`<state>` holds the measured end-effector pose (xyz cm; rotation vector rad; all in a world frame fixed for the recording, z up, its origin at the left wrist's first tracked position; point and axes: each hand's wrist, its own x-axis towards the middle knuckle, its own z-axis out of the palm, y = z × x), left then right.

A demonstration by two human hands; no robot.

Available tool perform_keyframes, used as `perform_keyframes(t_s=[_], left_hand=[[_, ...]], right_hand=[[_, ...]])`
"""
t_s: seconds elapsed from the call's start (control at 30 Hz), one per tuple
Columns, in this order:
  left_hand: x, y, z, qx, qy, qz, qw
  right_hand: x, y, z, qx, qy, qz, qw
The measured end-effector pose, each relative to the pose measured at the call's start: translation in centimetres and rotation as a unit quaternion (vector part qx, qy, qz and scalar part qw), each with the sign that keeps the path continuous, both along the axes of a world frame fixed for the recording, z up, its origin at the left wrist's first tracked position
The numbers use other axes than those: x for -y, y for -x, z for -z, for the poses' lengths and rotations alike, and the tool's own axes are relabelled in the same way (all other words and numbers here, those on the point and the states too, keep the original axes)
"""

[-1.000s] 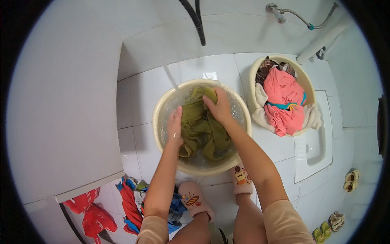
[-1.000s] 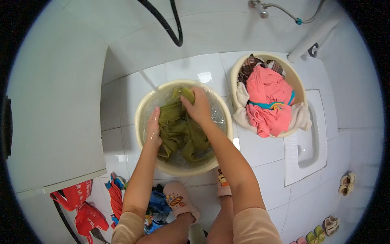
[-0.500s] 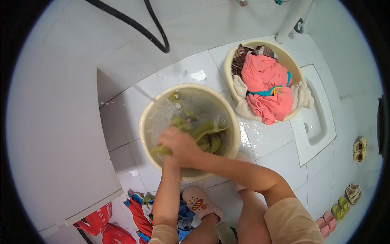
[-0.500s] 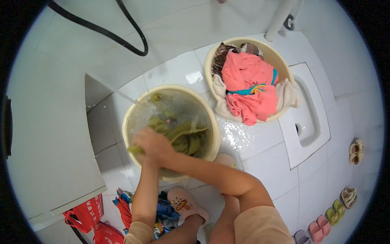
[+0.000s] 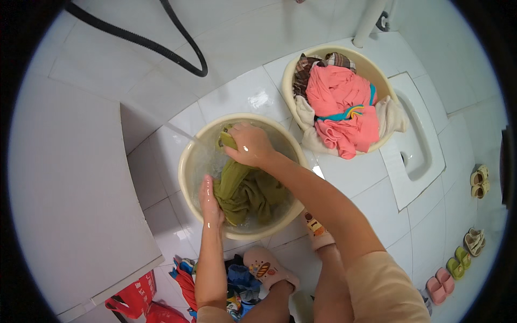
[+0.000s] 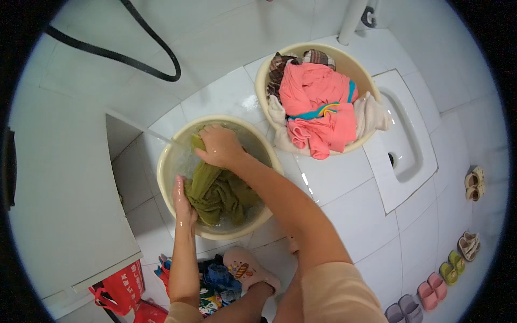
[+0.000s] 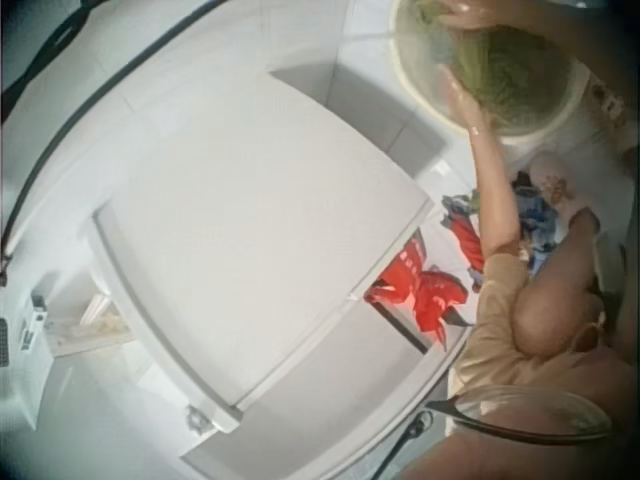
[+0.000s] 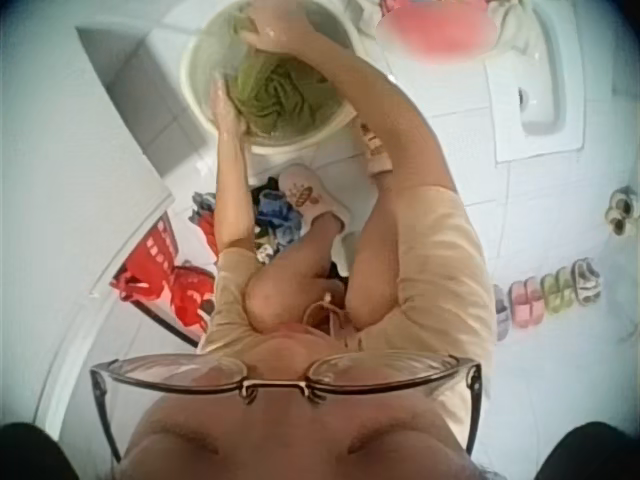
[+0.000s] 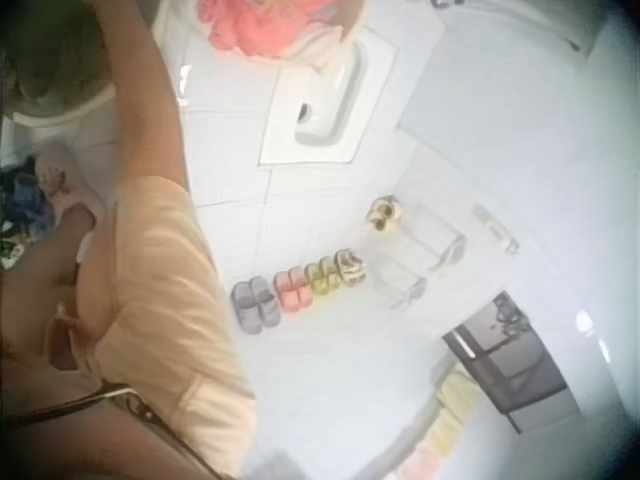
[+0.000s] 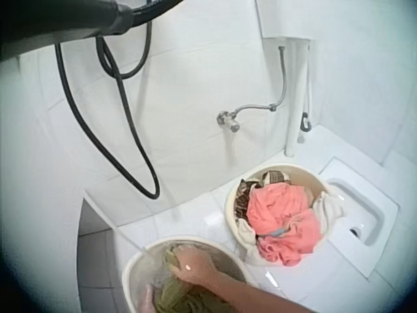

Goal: The person is hand-washing clothes in a bathroom. They wash a red garment, a green garment, and a pink garment one by one in a basin of water, wringing them out and placing them in a second basin.

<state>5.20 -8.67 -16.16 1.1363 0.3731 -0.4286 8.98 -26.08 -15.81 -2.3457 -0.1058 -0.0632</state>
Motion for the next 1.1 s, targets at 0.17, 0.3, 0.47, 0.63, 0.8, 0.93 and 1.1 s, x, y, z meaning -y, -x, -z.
perform_keyframes(t_s=[0.17, 0.3, 0.47, 0.63, 0.8, 0.93, 1.1], left_hand=[[-3.7, -0.6, 4.2, 0.314, -0.634, 0.332, 0.623], [-2.3, -0.4, 3.9, 0.263, -0.673, 0.423, 0.547], [-2.2, -1.4, -5.3, 0.256, -0.604, 0.331, 0.678], [-3.0, 0.2, -23.4, 0.292, -0.469, 0.197, 0.81], [-1.1, 3.5, -39.2, 0.357, -0.318, 0.081, 0.875], [-2.2, 4.6, -48.3, 0.35, -0.285, 0.005, 0.892], [-2.1, 3.8, -45.0, 0.28, -0.242, 0.031, 0.929]], right_hand=[[-1.2, 4.4, 4.6, 0.235, 0.054, -0.045, 0.97], [-2.3, 5.2, 6.1, -0.111, 0.039, 0.019, 0.993], [-2.4, 4.1, -3.6, -0.065, 0.159, -0.05, 0.984], [-2.8, 6.2, -23.2, 0.04, 0.108, -0.009, 0.993], [-3.2, 8.4, -37.7, 0.207, 0.019, 0.072, 0.976], [-3.9, 9.2, -46.0, 0.297, -0.058, 0.078, 0.95], [-3.1, 7.1, -41.7, 0.244, -0.124, 0.029, 0.961]])
